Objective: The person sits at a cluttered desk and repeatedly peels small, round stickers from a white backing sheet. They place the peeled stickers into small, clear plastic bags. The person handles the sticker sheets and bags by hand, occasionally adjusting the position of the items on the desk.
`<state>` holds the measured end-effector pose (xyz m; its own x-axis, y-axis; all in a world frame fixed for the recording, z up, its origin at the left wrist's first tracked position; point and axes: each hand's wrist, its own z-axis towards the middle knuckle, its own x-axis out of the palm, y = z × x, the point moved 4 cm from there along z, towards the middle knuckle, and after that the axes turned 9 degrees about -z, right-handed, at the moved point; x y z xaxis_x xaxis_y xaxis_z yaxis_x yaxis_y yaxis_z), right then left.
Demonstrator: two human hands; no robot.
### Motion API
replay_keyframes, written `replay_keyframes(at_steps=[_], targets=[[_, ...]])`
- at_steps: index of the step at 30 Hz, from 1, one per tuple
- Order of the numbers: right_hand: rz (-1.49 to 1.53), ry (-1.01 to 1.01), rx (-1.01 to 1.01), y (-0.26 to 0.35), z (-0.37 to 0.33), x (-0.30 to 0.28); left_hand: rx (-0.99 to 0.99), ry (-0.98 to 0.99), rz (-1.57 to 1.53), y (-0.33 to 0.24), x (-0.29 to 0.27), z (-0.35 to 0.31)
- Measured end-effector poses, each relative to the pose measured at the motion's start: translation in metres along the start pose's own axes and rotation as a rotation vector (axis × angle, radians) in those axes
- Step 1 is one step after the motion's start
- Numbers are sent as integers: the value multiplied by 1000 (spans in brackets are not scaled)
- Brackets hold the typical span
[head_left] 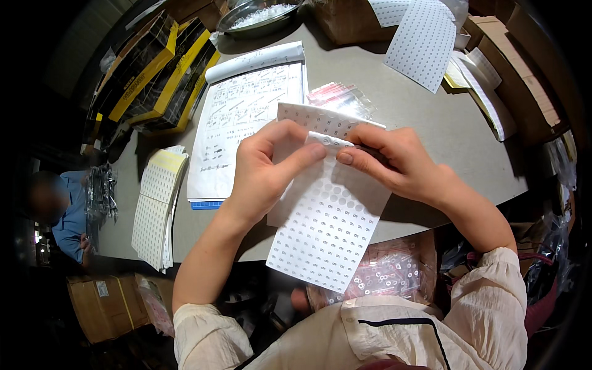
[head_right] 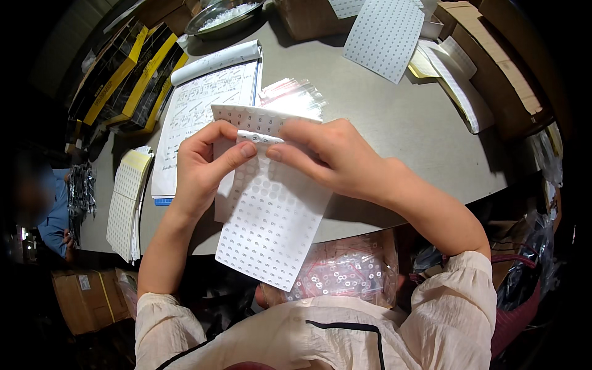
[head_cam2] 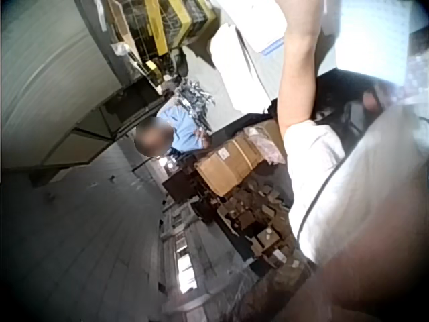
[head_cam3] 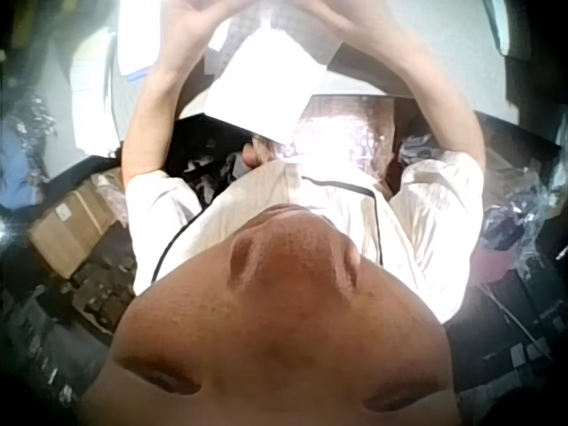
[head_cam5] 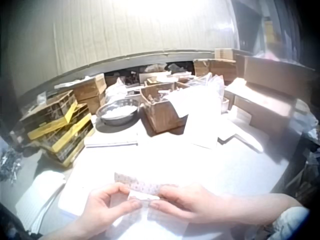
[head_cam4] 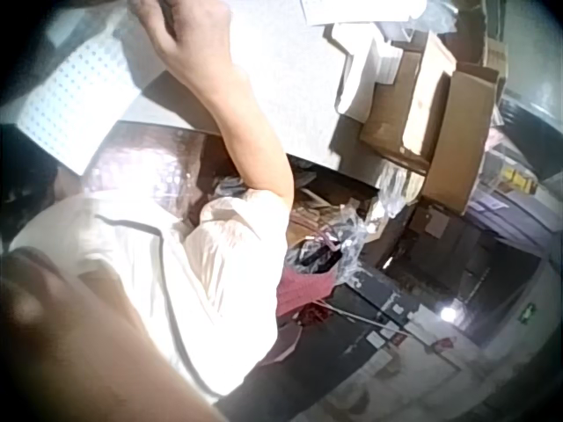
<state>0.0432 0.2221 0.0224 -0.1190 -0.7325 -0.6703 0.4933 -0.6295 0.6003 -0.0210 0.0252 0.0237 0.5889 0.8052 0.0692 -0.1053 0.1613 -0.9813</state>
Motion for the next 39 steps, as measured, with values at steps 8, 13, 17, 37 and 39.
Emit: replay_keyframes(at_steps=[8, 13, 17, 37, 39], targets=[[129, -13, 131, -8, 0, 1, -19, -18, 3, 7, -8, 2], [146, 72, 191, -9, -1, 0, -96, -26, -110, 4, 4, 1], [121, 79, 188, -9, 1, -3, -57, -24, -12, 9, -9, 2], [477, 82, 339, -21, 5, -5, -138, -87, -154, 6, -11, 3], [485, 94, 334, -22, 5, -4, -153, -70, -197, 4, -9, 3]])
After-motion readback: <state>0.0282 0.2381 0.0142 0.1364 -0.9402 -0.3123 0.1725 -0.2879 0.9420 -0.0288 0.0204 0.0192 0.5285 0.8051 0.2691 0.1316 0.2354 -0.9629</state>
